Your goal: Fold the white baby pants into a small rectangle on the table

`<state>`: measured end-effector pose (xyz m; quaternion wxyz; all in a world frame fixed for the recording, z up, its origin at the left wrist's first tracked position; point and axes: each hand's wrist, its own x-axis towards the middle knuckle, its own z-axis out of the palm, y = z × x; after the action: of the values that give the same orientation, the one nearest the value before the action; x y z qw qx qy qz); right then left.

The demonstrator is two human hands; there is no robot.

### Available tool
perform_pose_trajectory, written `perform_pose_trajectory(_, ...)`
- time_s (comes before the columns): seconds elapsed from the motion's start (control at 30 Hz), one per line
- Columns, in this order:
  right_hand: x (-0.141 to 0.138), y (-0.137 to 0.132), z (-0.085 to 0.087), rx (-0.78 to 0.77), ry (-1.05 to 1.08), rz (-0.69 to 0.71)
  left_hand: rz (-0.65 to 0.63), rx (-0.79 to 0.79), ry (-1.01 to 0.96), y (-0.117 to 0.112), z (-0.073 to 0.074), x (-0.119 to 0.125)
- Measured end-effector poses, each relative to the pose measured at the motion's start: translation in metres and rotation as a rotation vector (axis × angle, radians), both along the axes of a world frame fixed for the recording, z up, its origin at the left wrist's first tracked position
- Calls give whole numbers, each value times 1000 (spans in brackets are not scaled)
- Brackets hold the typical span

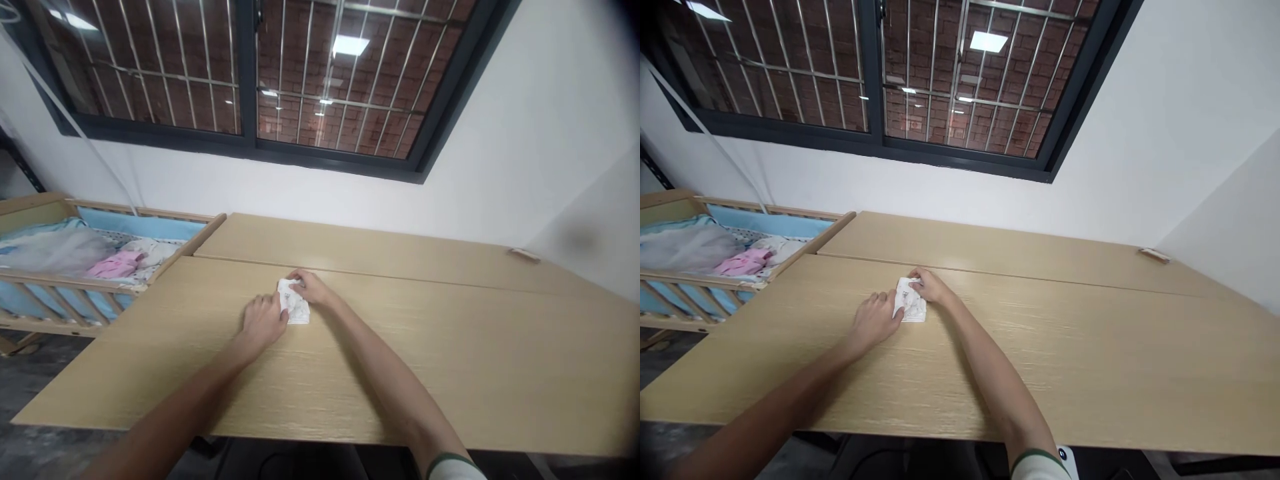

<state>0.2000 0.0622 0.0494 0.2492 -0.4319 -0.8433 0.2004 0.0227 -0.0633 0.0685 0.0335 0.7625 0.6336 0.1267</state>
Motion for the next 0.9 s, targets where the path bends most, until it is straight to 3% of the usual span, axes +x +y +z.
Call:
perform_pose_trajectory(0.1, -4, -22, 21, 165, -142, 73, -108, 162, 31, -11, -3, 8)
perform_pose_trajectory(0.2, -8, -53, 38, 202, -195, 235, -200, 230, 3, -27, -18, 24)
perform_pose_trajectory(0.3, -7, -82, 40, 114, -227, 438, -247, 186, 11, -41, -32, 40)
perform_pose_trajectory(0.4, -1, -93, 31, 19, -260, 519, -296, 161, 25, -47, -37, 45)
perform_pose_trajectory(0.5, 5, -83, 20, -14, -283, 479, -280, 157, 14, -45, -39, 45)
perform_pose_trajectory(0.73, 10, -25, 9, 90, -348, 351, -193, 192, 36, -37, -57, 45)
perform_pose_trajectory(0.9, 13, 3, 2, 125, -389, 257, -201, 154, 87, -38, -45, 44)
